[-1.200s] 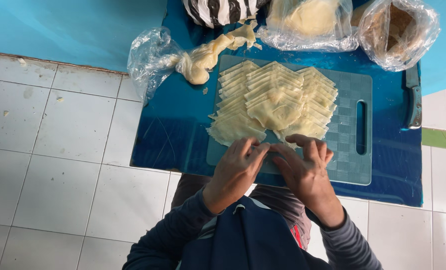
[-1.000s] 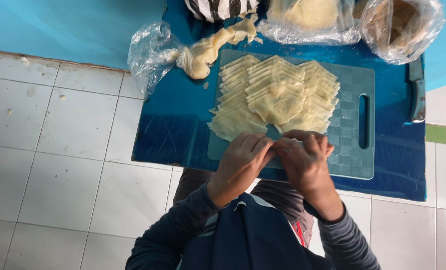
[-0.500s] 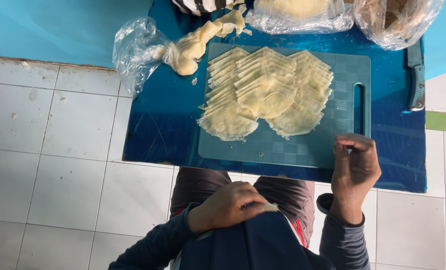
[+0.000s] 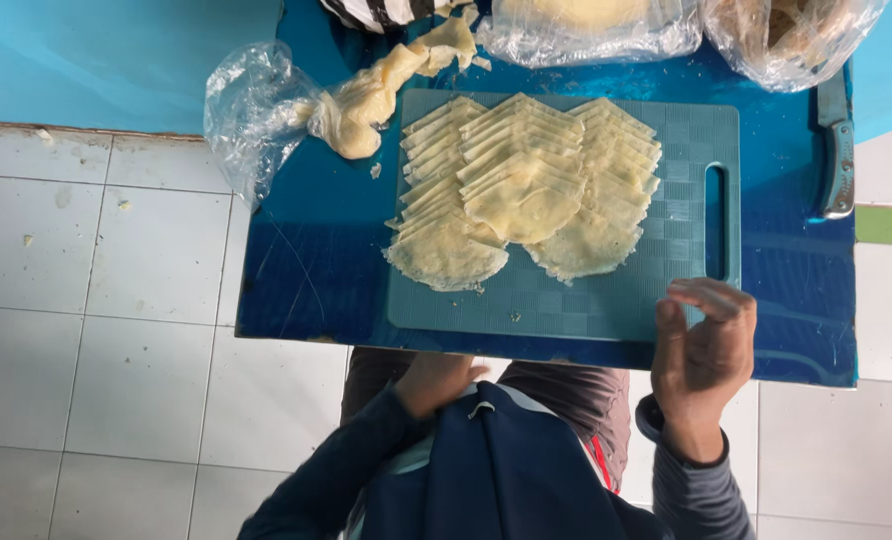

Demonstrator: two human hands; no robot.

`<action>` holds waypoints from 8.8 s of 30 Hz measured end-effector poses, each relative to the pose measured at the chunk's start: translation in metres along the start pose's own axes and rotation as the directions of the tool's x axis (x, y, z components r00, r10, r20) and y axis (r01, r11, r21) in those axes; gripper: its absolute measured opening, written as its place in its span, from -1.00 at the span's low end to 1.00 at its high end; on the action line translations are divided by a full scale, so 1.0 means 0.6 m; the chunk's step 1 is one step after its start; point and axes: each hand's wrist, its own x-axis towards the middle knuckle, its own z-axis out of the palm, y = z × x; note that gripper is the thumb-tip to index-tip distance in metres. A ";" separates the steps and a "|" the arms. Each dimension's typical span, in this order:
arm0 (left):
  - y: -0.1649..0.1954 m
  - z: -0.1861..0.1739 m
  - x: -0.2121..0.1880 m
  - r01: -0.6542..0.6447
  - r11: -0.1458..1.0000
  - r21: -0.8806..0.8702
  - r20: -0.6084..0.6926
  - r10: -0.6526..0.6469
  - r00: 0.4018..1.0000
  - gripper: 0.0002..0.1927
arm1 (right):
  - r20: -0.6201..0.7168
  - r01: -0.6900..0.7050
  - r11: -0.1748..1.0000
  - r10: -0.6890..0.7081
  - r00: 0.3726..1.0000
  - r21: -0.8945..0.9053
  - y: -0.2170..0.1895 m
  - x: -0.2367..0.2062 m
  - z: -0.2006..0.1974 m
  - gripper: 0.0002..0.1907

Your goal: The person sits at a low table and folds filled pastries. They take a cut dough wrapper, place a portion of filling from a plastic bag onto it, then fold and pinch the wrapper closed and add it to a growing stack of folded pastries on the cutting board.

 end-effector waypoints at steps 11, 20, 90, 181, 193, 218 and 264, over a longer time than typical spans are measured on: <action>0.150 -0.272 0.014 -0.077 0.936 -0.345 -0.010 0.078 0.997 -0.71 | 0.596 0.582 0.755 -0.328 0.733 -0.301 -0.055 0.130 0.117 -0.67; 0.124 -0.247 0.088 0.018 0.990 0.142 -0.411 0.042 0.910 -0.68 | 0.670 0.607 0.737 -0.292 0.682 -0.297 -0.005 0.155 0.173 -0.80; 0.090 -0.199 0.112 0.049 0.977 -0.209 -0.437 -0.138 0.889 -0.71 | 0.141 0.236 0.518 -0.217 0.966 -0.822 0.265 0.416 -0.016 -0.89; 0.084 -0.203 0.090 0.049 0.982 -0.183 -0.479 -0.133 0.868 -0.81 | 0.534 0.107 0.931 0.103 0.839 -0.349 0.034 0.030 0.022 -0.87; 0.085 -0.209 0.090 0.082 0.975 -0.207 -0.438 -0.167 0.883 -0.82 | 0.554 0.569 0.702 -0.293 0.779 -0.428 0.048 0.028 0.025 -0.61; 0.090 -0.203 0.101 -0.015 0.976 -0.218 -0.496 -0.097 0.863 -0.81 | 0.234 -0.169 0.960 0.220 0.947 -0.221 0.124 0.202 -0.126 -0.89; 0.071 -0.177 0.090 -0.011 0.986 -0.166 -0.518 -0.078 0.852 -0.78 | 0.828 0.544 0.822 -0.180 0.532 -0.171 0.024 0.076 0.086 -0.33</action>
